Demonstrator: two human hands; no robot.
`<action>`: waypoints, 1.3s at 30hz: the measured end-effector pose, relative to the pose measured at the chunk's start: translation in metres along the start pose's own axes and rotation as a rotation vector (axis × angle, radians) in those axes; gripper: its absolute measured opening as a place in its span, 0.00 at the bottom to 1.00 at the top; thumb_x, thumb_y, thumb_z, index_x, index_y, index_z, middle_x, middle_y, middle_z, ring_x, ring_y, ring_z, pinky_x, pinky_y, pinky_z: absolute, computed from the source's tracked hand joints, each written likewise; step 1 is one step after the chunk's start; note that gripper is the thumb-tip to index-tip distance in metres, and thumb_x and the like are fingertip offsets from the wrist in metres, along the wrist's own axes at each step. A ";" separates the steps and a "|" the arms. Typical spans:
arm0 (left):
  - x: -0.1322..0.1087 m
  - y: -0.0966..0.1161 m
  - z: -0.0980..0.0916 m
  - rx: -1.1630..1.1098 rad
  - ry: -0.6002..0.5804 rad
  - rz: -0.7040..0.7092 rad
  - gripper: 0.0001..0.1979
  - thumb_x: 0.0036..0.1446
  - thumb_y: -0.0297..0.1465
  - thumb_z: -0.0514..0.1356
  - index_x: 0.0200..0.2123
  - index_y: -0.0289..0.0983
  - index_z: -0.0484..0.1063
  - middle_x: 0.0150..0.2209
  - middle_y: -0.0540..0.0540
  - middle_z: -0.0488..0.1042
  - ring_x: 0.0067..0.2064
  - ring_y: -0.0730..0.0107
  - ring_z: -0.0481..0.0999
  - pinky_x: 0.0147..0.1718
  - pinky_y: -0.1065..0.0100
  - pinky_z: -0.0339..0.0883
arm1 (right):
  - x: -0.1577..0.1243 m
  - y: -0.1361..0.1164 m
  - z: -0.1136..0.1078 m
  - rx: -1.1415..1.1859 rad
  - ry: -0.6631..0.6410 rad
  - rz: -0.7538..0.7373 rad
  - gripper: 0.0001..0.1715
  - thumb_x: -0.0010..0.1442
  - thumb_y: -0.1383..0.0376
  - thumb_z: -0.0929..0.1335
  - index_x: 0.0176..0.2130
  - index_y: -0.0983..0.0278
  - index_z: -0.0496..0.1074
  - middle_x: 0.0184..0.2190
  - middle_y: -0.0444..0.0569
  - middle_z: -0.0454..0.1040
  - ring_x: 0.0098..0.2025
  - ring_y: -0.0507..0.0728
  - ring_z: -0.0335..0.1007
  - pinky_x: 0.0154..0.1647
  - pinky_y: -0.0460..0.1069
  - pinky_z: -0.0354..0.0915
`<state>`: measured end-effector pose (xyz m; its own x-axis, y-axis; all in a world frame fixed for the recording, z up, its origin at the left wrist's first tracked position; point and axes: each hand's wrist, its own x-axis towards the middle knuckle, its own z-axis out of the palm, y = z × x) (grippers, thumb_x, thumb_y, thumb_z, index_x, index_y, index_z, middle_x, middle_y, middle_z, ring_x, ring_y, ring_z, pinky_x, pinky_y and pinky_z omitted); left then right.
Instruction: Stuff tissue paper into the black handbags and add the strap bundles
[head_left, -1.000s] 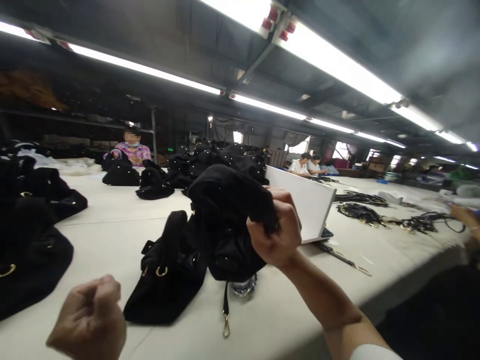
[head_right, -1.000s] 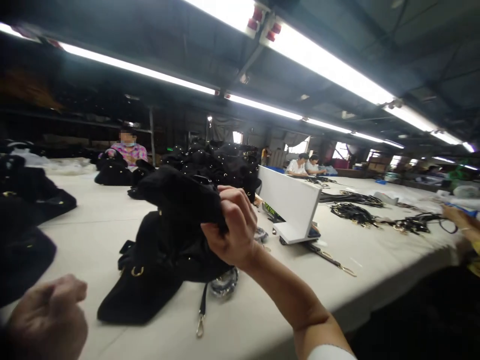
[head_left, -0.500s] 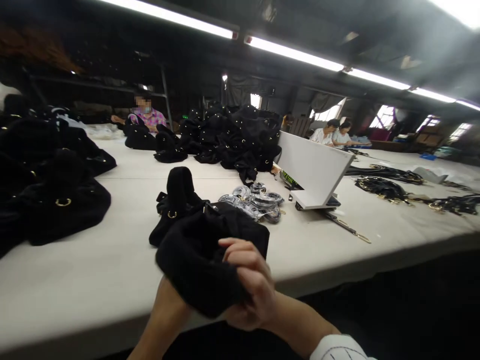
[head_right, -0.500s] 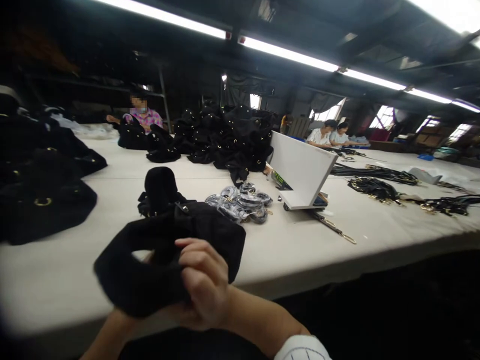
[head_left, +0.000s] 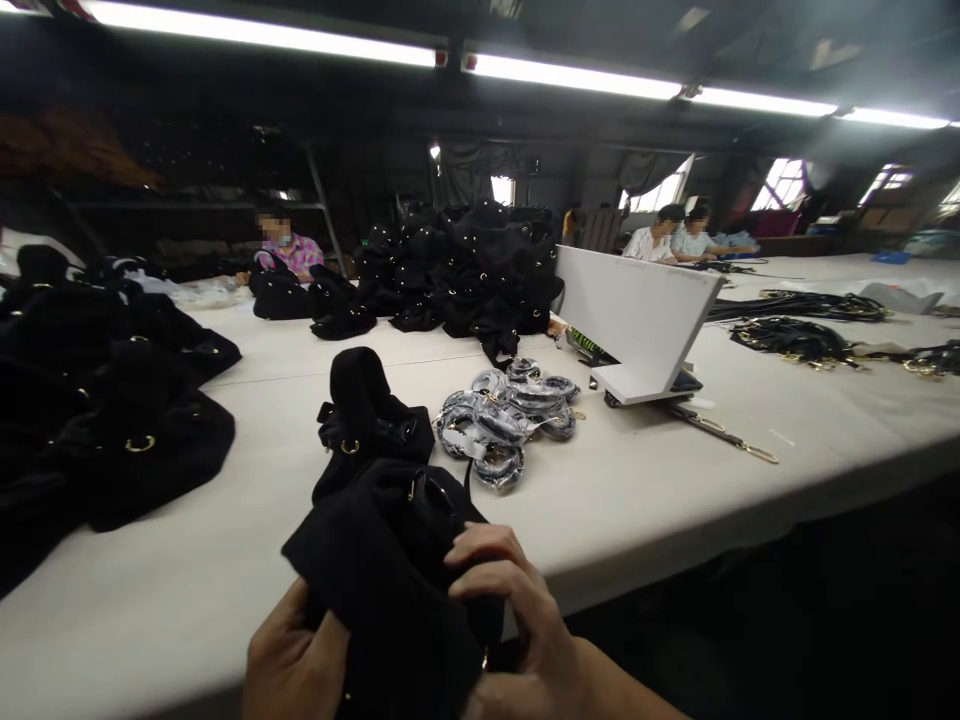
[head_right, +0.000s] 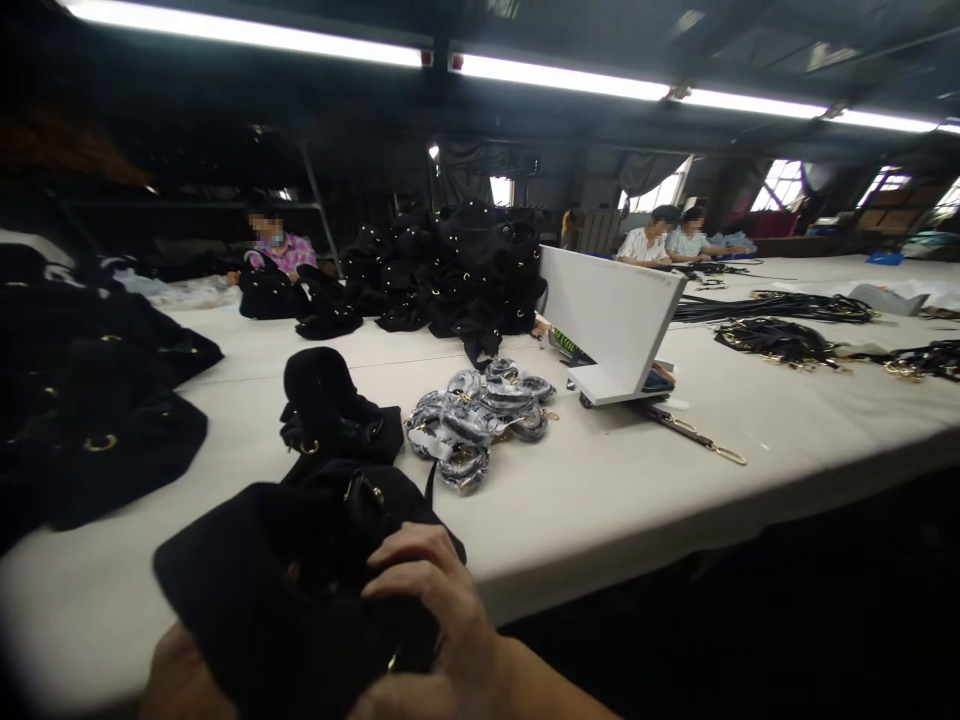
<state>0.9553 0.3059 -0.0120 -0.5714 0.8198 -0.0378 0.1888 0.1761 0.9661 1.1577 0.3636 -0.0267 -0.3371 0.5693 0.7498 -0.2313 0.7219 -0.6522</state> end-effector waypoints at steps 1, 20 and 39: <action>0.000 0.004 -0.001 -0.028 -0.011 -0.052 0.26 0.41 0.47 0.69 0.39 0.37 0.75 0.29 0.47 0.78 0.36 0.51 0.79 0.29 0.65 0.75 | -0.001 -0.001 -0.007 0.002 -0.042 0.072 0.30 0.55 0.45 0.72 0.50 0.59 0.72 0.52 0.57 0.69 0.58 0.65 0.63 0.61 0.62 0.60; 0.057 0.031 0.007 0.108 -0.065 -0.042 0.27 0.45 0.49 0.66 0.44 0.38 0.76 0.32 0.48 0.80 0.34 0.55 0.79 0.30 0.65 0.71 | 0.090 0.171 -0.088 -0.659 0.139 0.560 0.14 0.56 0.59 0.71 0.40 0.65 0.78 0.31 0.52 0.79 0.36 0.60 0.73 0.48 0.56 0.65; 0.014 0.035 0.025 0.128 -0.180 0.613 0.06 0.61 0.26 0.53 0.33 0.37 0.68 0.30 0.51 0.67 0.31 0.71 0.67 0.32 0.71 0.61 | 0.078 0.056 -0.087 -0.216 0.553 0.358 0.19 0.61 0.57 0.70 0.23 0.64 0.69 0.22 0.44 0.69 0.31 0.54 0.69 0.41 0.50 0.65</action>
<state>0.9736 0.3374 0.0145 -0.1887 0.8688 0.4578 0.5381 -0.2984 0.7882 1.1978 0.4824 0.0050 0.1696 0.8623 0.4772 0.0139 0.4821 -0.8760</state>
